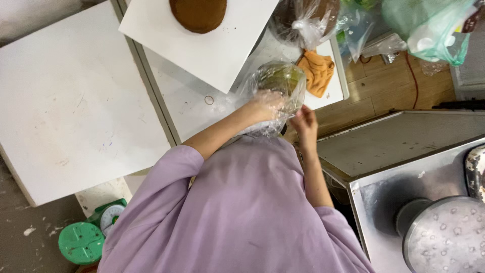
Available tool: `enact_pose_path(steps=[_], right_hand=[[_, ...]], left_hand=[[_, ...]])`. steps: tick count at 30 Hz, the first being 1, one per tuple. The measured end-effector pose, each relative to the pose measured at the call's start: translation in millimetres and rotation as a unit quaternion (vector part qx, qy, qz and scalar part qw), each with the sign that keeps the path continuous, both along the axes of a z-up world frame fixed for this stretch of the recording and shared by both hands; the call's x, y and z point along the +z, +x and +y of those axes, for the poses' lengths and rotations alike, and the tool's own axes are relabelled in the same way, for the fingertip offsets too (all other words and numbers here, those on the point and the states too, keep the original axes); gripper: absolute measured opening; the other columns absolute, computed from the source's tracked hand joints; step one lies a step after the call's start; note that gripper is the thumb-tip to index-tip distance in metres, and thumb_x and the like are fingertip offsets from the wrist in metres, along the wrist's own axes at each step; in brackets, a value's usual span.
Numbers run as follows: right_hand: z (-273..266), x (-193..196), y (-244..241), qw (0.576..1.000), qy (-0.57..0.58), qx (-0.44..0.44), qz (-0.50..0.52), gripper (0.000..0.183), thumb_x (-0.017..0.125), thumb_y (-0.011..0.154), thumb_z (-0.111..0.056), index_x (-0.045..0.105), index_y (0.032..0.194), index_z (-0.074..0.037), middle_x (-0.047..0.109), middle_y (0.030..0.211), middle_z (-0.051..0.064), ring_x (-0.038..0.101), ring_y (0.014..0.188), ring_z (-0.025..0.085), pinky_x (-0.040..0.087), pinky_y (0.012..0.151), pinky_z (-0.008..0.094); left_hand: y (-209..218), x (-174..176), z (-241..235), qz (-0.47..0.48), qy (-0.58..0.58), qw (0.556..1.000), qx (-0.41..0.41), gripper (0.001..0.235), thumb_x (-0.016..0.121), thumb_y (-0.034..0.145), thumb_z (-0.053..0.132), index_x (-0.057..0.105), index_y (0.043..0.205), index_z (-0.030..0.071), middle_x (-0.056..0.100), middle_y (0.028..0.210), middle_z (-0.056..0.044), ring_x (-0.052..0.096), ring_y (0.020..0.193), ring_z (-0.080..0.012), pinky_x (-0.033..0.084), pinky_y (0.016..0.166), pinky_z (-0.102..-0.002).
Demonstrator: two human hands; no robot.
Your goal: The person unwraps a green cake, cleans the countertop, and uses a knife to cut the green cake in half. They then stack a brown cake on top of the green cake half and retrieve a container of white cream from a freezer, scooping some cream with a spatula.
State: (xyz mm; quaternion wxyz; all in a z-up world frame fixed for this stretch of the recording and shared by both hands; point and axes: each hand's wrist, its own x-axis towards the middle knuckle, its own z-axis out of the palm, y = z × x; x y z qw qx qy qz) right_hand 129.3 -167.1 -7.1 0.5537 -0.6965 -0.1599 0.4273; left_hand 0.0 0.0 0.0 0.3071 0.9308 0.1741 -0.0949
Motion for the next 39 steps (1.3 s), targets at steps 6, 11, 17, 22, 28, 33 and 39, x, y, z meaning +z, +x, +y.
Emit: enact_pose_path(steps=[6, 11, 17, 22, 28, 33, 39], right_hand=[[-7, -35, 2, 0.98, -0.001, 0.035, -0.197, 0.061, 0.076, 0.088, -0.001, 0.049, 0.143, -0.002, 0.066, 0.134, 0.016, 0.069, 0.113, 0.024, 0.06, 0.096, 0.036], [4, -48, 19, 0.951, -0.116, 0.057, -0.282, 0.029, 0.075, 0.1, 0.0, 0.066, 0.128, 0.0, 0.08, 0.107, 0.017, 0.075, 0.094, 0.025, 0.062, 0.092, 0.036], [5, -18, 17, 0.964, 0.049, 0.07, -0.253, 0.056, 0.061, 0.087, 0.009, 0.05, 0.141, 0.0, 0.058, 0.14, 0.016, 0.059, 0.131, 0.029, 0.052, 0.109, 0.04], [20, 14, 14, 0.966, 0.137, 0.032, -0.219, 0.059, 0.051, 0.091, 0.008, 0.047, 0.149, -0.001, 0.052, 0.152, 0.016, 0.049, 0.146, 0.028, 0.043, 0.122, 0.044], [42, 18, 8, 0.968, 0.168, 0.065, -0.175, 0.053, 0.048, 0.098, 0.004, 0.046, 0.15, -0.001, 0.048, 0.157, 0.016, 0.044, 0.15, 0.028, 0.036, 0.127, 0.046], [44, 11, 13, 0.971, 0.153, 0.077, -0.168, 0.055, 0.045, 0.102, -0.001, 0.042, 0.157, -0.002, 0.045, 0.163, 0.015, 0.039, 0.154, 0.027, 0.029, 0.129, 0.046], [42, 4, 20, 0.965, 0.172, 0.101, -0.17, 0.057, 0.044, 0.103, -0.002, 0.037, 0.16, -0.002, 0.04, 0.166, 0.016, 0.036, 0.156, 0.028, 0.028, 0.129, 0.044]], left_hand=[[23, 39, 20, 0.099, -0.107, 0.989, -0.019, 0.056, 0.063, 0.101, 0.038, 0.053, 0.15, 0.015, 0.068, 0.137, -0.018, 0.065, 0.128, -0.0294, 0.052, 0.112, -0.046], [5, 37, 30, -0.007, -0.062, 0.998, 0.008, 0.045, 0.063, 0.1, 0.037, 0.06, 0.137, 0.012, 0.065, 0.136, -0.019, 0.063, 0.126, -0.031, 0.051, 0.108, -0.046], [-9, 11, 36, -0.22, 0.051, 0.969, 0.099, 0.037, 0.056, 0.102, 0.021, 0.062, 0.135, 0.007, 0.06, 0.141, -0.022, 0.06, 0.125, -0.0357, 0.049, 0.107, -0.049], [-7, -18, 10, -0.184, 0.174, 0.966, 0.062, 0.042, 0.053, 0.106, 0.011, 0.051, 0.147, 0.002, 0.047, 0.154, -0.017, 0.048, 0.142, -0.0352, 0.037, 0.124, -0.051], [-4, -31, -10, -0.135, 0.288, 0.947, 0.04, 0.069, 0.052, 0.096, 0.003, 0.034, 0.161, 0.01, 0.023, 0.171, -0.01, 0.02, 0.157, -0.0309, 0.02, 0.13, -0.051], [-16, -18, -10, -0.202, 0.089, 0.974, 0.05, 0.065, 0.059, 0.095, 0.023, 0.04, 0.155, 0.005, 0.02, 0.165, -0.016, 0.018, 0.154, -0.0367, 0.016, 0.122, -0.065], [-19, -20, -6, -0.279, 0.083, 0.955, 0.061, 0.043, 0.055, 0.099, 0.014, 0.063, 0.141, 0.021, 0.025, 0.164, -0.015, 0.023, 0.151, -0.038, 0.022, 0.124, -0.058]])
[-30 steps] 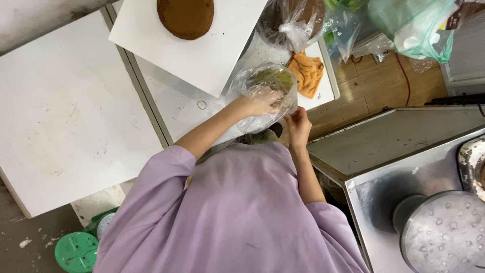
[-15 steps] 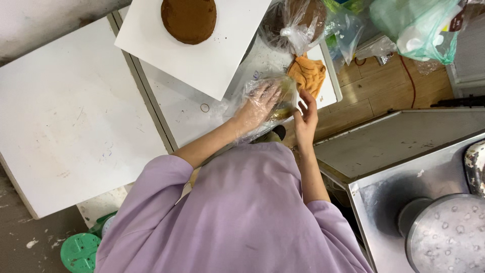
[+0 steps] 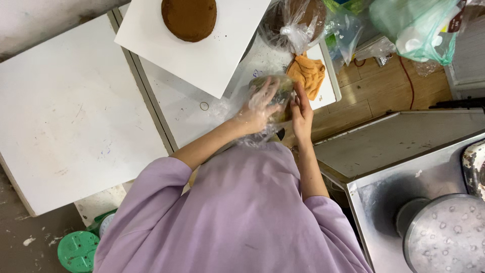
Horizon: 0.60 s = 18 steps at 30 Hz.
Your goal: The person unwraps a green cake, cleans the countertop, and uses a knife to cut the green cake in half. They then stack a brown cake on top of the green cake half and retrieve a container of white cream from a freezer, scooping some cream with a spatula.
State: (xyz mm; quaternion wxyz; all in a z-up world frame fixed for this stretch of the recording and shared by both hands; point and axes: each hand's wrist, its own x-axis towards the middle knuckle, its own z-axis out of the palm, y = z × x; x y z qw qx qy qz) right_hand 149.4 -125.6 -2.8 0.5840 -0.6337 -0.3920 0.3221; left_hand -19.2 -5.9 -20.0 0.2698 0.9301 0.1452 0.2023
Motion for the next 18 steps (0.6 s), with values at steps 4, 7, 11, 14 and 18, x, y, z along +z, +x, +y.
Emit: enact_pose_path(steps=[4, 7, 11, 14, 18], right_hand=[[0, -6, 6, 0.999, -0.015, -0.045, 0.023, 0.056, 0.047, 0.104, -0.003, 0.036, 0.16, -0.003, 0.04, 0.166, 0.016, 0.037, 0.155, 0.028, 0.033, 0.128, 0.041], [2, -12, 6, 0.997, -0.026, -0.045, 0.051, 0.057, 0.048, 0.104, -0.002, 0.035, 0.16, -0.002, 0.039, 0.166, 0.017, 0.035, 0.155, 0.028, 0.031, 0.127, 0.039], [2, -19, 6, 0.998, -0.01, -0.013, 0.066, 0.056, 0.046, 0.105, -0.002, 0.034, 0.16, 0.0, 0.037, 0.167, 0.017, 0.035, 0.156, 0.028, 0.029, 0.128, 0.038], [-1, -18, 6, 0.998, -0.017, -0.015, 0.064, 0.057, 0.046, 0.104, -0.004, 0.034, 0.16, -0.001, 0.038, 0.166, 0.017, 0.037, 0.155, 0.028, 0.031, 0.127, 0.038], [-4, -15, 0, 0.997, 0.028, -0.012, 0.066, 0.061, 0.047, 0.102, -0.004, 0.033, 0.161, 0.0, 0.034, 0.169, 0.018, 0.033, 0.158, 0.029, 0.028, 0.129, 0.039]], left_hand=[[15, 3, 21, 0.023, -0.023, 0.999, 0.035, 0.039, 0.053, 0.1, 0.019, 0.064, 0.137, 0.015, 0.041, 0.148, -0.017, 0.038, 0.134, -0.0382, 0.034, 0.112, -0.057], [32, 17, 40, 0.054, -0.036, 0.993, 0.099, 0.038, 0.051, 0.101, 0.022, 0.064, 0.134, 0.011, 0.054, 0.136, -0.018, 0.049, 0.121, -0.0384, 0.044, 0.103, -0.056], [45, 35, 61, 0.122, -0.273, 0.942, 0.15, 0.039, 0.049, 0.102, 0.027, 0.065, 0.131, 0.005, 0.07, 0.12, -0.019, 0.064, 0.104, -0.0386, 0.056, 0.091, -0.054], [46, 42, 72, 0.148, -0.41, 0.898, 0.06, 0.032, 0.039, 0.115, 0.021, 0.065, 0.128, 0.008, 0.068, 0.121, -0.02, 0.07, 0.095, -0.0311, 0.06, 0.086, -0.041], [50, 53, 67, 0.112, -0.141, 0.983, 0.04, 0.028, 0.045, 0.11, 0.015, 0.055, 0.136, 0.016, 0.067, 0.124, -0.014, 0.074, 0.1, -0.0263, 0.061, 0.091, -0.038]])
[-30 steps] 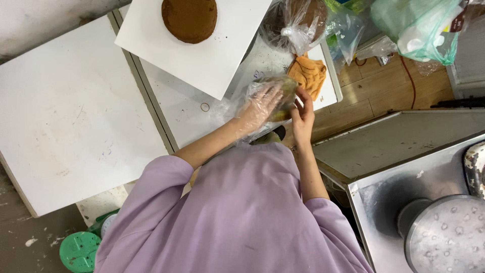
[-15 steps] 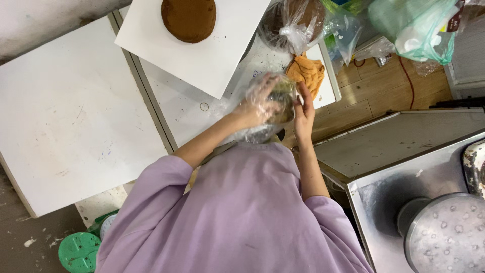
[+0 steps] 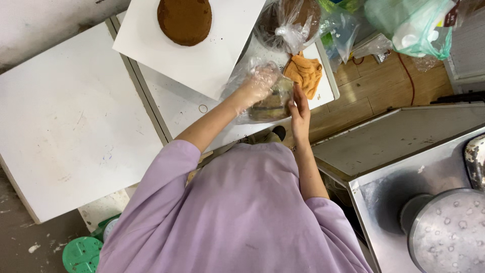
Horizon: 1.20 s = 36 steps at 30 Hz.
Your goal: The person unwraps a green cake, cleans the countertop, and uses a knife to cut the green cake in half. They then stack a brown cake on top of the green cake half and retrieve a container of white cream from a freezer, scooping some cream with a spatula.
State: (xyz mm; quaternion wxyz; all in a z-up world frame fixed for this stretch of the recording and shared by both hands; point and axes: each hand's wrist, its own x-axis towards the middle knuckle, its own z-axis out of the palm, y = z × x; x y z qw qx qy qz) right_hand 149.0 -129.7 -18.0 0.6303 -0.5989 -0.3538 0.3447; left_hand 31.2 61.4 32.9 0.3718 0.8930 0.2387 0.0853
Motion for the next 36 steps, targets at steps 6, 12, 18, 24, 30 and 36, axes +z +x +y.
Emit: enact_pose_path(steps=[6, 12, 18, 24, 30, 36], right_hand=[[2, -4, -30, 0.991, -0.065, -0.087, -0.076, 0.059, 0.045, 0.112, -0.027, 0.028, 0.163, -0.002, 0.03, 0.169, 0.019, 0.03, 0.157, 0.032, 0.025, 0.128, 0.041], [8, -4, -39, 0.984, -0.063, -0.127, -0.107, 0.061, 0.031, 0.115, -0.041, 0.027, 0.163, -0.003, 0.035, 0.167, 0.022, 0.034, 0.156, 0.032, 0.027, 0.128, 0.043], [13, -2, -38, 0.982, -0.045, -0.137, -0.119, 0.059, 0.03, 0.116, -0.041, 0.03, 0.162, -0.004, 0.039, 0.165, 0.022, 0.037, 0.155, 0.032, 0.028, 0.128, 0.043], [12, -7, -31, 0.985, -0.046, -0.121, -0.111, 0.059, 0.031, 0.115, -0.043, 0.035, 0.159, -0.003, 0.043, 0.162, 0.022, 0.04, 0.153, 0.033, 0.03, 0.127, 0.044], [-26, -19, -18, 0.989, -0.066, -0.124, -0.048, 0.064, 0.032, 0.113, -0.047, 0.039, 0.158, -0.002, 0.042, 0.162, 0.022, 0.039, 0.152, 0.035, 0.031, 0.126, 0.045], [-61, -45, -13, 0.974, -0.185, -0.104, 0.077, 0.062, 0.042, 0.107, -0.042, 0.043, 0.153, -0.001, 0.048, 0.153, 0.018, 0.053, 0.136, 0.028, 0.046, 0.111, 0.041]], left_hand=[[-4, 5, -13, 0.248, -0.077, 0.962, -0.081, 0.072, 0.053, 0.1, -0.004, 0.034, 0.164, 0.023, 0.067, 0.128, -0.021, 0.075, 0.109, -0.032, 0.061, 0.093, -0.039], [3, -49, -1, 0.047, -0.031, 0.993, -0.103, 0.077, 0.076, 0.078, -0.003, 0.054, 0.146, 0.022, 0.066, 0.134, -0.014, 0.061, 0.127, -0.0302, 0.047, 0.111, -0.042], [5, -87, 8, 0.086, -0.039, 0.991, -0.091, 0.068, 0.076, 0.079, 0.004, 0.059, 0.142, 0.019, 0.067, 0.135, -0.012, 0.06, 0.13, -0.03, 0.046, 0.113, -0.042], [-9, -63, 4, 0.048, -0.413, 0.908, 0.052, 0.048, 0.048, 0.107, 0.037, 0.059, 0.145, 0.011, 0.065, 0.145, -0.012, 0.066, 0.131, -0.027, 0.049, 0.115, -0.037], [-12, -6, -9, 0.181, 0.059, 0.981, -0.045, 0.072, 0.072, 0.09, 0.032, 0.042, 0.154, 0.02, 0.043, 0.155, -0.007, 0.039, 0.147, -0.0279, 0.019, 0.123, -0.062], [-32, -13, -44, 0.143, 0.147, 0.955, -0.214, 0.055, 0.064, 0.104, 0.041, 0.052, 0.145, 0.006, 0.051, 0.15, -0.019, 0.051, 0.14, -0.0369, 0.043, 0.119, -0.05]])
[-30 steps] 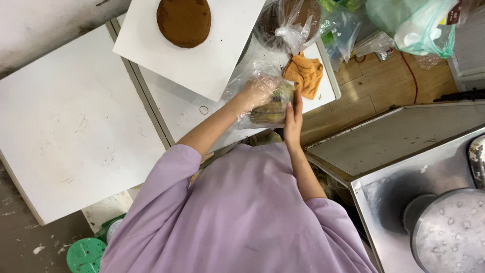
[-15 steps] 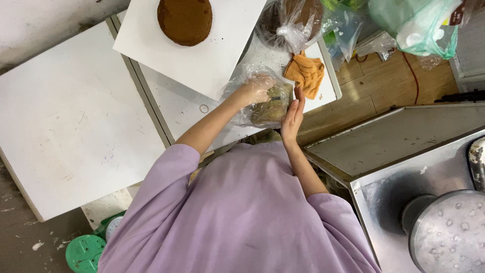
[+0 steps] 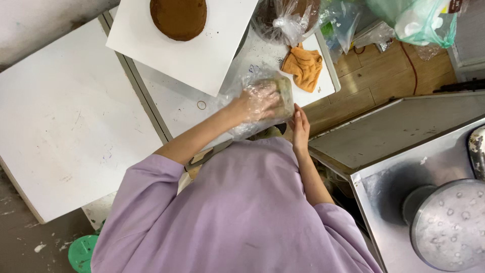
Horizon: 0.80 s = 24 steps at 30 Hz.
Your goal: The person unwraps a green cake, cleans the countertop, and uses a knife to cut the green cake in half. They then stack a brown cake on top of the green cake half and retrieve a container of white cream from a freezer, scooping some cream with a spatula.
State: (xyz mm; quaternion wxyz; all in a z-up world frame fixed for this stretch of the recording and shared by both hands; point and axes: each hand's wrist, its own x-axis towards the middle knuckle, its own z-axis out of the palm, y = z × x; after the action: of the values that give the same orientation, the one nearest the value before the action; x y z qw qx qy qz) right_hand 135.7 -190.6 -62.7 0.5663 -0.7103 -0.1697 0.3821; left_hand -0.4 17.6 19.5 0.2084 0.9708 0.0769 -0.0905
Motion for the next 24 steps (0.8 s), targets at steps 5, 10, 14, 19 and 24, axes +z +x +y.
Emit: enact_pose_path(steps=[5, 10, 14, 19, 24], right_hand=[[-3, -15, -5, 0.998, 0.054, -0.003, 0.045, 0.055, 0.047, 0.11, -0.036, 0.047, 0.15, 0.002, 0.063, 0.137, 0.015, 0.064, 0.124, 0.023, 0.053, 0.106, 0.035], [4, -1, -1, 0.998, 0.056, -0.015, 0.019, 0.053, 0.048, 0.109, -0.033, 0.049, 0.15, 0.002, 0.061, 0.139, 0.015, 0.061, 0.122, 0.022, 0.05, 0.104, 0.034], [13, 24, -6, 0.994, 0.078, -0.018, -0.08, 0.049, 0.047, 0.111, -0.028, 0.052, 0.149, 0.002, 0.056, 0.148, 0.016, 0.052, 0.137, 0.024, 0.041, 0.116, 0.038], [33, 58, -12, 0.978, 0.116, 0.019, -0.172, 0.047, 0.048, 0.111, -0.024, 0.05, 0.15, 0.001, 0.05, 0.158, 0.018, 0.044, 0.149, 0.027, 0.031, 0.124, 0.039], [54, 76, -23, 0.97, 0.113, 0.081, -0.201, 0.051, 0.047, 0.111, -0.023, 0.042, 0.156, 0.002, 0.048, 0.161, 0.019, 0.043, 0.15, 0.027, 0.03, 0.125, 0.037]], left_hand=[[-9, -42, -35, -0.139, 0.028, 0.99, -0.015, 0.054, 0.066, 0.1, 0.029, 0.053, 0.149, 0.012, 0.051, 0.15, -0.018, 0.054, 0.135, -0.0379, 0.042, 0.119, -0.051], [-11, -64, -39, -0.125, -0.026, 0.991, 0.037, 0.064, 0.071, 0.091, 0.033, 0.05, 0.15, 0.021, 0.048, 0.15, -0.019, 0.05, 0.135, -0.0429, 0.035, 0.112, -0.055], [-6, -64, -1, -0.208, 0.023, 0.965, 0.16, 0.062, 0.072, 0.093, 0.024, 0.045, 0.147, 0.01, 0.048, 0.152, -0.021, 0.05, 0.136, -0.0415, 0.035, 0.115, -0.053], [28, -56, 33, -0.091, 0.002, 0.988, 0.123, 0.076, 0.071, 0.08, 0.012, 0.04, 0.148, 0.0, 0.058, 0.133, -0.026, 0.061, 0.118, -0.0376, 0.052, 0.1, -0.044], [27, -46, 33, -0.225, -0.168, 0.95, 0.136, 0.039, 0.056, 0.099, -0.003, 0.059, 0.135, 0.012, 0.071, 0.117, -0.012, 0.073, 0.097, -0.0189, 0.065, 0.082, -0.025]])
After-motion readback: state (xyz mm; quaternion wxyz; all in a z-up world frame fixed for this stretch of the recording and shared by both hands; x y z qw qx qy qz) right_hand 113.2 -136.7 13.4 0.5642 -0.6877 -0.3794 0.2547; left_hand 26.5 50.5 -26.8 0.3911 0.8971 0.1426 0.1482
